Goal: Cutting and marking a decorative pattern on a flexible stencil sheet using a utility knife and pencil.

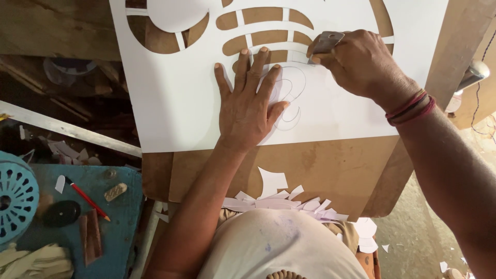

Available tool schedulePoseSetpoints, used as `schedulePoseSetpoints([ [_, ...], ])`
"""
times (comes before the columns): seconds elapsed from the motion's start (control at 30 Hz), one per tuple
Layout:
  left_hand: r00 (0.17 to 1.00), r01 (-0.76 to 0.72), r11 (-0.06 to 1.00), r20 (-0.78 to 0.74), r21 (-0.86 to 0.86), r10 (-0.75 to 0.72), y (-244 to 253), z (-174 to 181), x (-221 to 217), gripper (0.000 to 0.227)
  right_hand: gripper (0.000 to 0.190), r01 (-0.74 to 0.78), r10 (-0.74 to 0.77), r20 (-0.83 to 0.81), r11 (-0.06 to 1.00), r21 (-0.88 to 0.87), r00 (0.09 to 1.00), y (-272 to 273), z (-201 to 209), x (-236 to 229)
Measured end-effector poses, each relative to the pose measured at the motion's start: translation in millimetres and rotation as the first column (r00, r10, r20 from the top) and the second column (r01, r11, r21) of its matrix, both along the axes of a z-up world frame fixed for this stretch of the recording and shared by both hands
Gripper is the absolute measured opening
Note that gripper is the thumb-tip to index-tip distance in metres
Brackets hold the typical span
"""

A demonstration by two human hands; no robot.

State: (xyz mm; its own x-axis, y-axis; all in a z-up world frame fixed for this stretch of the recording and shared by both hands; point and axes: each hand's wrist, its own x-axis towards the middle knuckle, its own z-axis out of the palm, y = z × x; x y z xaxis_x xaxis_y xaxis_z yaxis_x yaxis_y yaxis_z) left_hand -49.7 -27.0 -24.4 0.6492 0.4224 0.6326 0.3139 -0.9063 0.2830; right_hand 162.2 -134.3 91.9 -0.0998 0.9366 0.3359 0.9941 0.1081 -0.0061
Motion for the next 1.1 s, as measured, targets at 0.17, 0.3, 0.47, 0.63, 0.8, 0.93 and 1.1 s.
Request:
schedulePoseSetpoints([
  [0.17, 1.000, 0.004, 1.000, 0.009, 0.006, -0.004, 1, -2, 1, 0.073, 0.016, 0.035, -0.035, -0.009, 0.999, -0.010, 0.999, -4, 1, 0],
  [0.3, 1.000, 0.007, 1.000, 0.015, 0.006, -0.007, 0, -1, 0, 0.073, 0.016, 0.034, -0.034, -0.024, 0.999, 0.001, 0.999, -7, 0, 1],
  [0.47, 1.000, 0.005, 1.000, 0.021, 0.012, -0.005, 0, -1, 0, 0.072, 0.013, 0.020, -0.020, 0.019, 1.000, 0.011, 1.000, -9, -7, 12],
  [0.63, 1.000, -0.003, 1.000, 0.000, 0.001, 0.003, 0, 2, 0, 0.072, 0.023, 0.057, -0.057, 0.004, 0.998, -0.026, 0.998, -6, -5, 12],
  [0.8, 1.000, -0.008, 1.000, -0.021, 0.009, 0.008, -2, 7, -4, 0.071, 0.023, 0.080, -0.080, -0.010, 0.997, 0.005, 0.997, -12, -16, 11],
  [0.93, 0.998, -0.008, 0.999, -0.055, 0.034, 0.010, -1, 10, -4, 0.072, 0.011, -0.097, 0.120, -0.081, 0.964, 0.247, 0.989, -19, -12, -9],
  [1.1, 1.000, 0.013, 1.000, -0.003, 0.004, -0.013, -3, 14, -6, 0.073, 0.011, 0.121, -0.011, -0.451, 0.969, 0.215, 0.893, -10, -15, -17],
])
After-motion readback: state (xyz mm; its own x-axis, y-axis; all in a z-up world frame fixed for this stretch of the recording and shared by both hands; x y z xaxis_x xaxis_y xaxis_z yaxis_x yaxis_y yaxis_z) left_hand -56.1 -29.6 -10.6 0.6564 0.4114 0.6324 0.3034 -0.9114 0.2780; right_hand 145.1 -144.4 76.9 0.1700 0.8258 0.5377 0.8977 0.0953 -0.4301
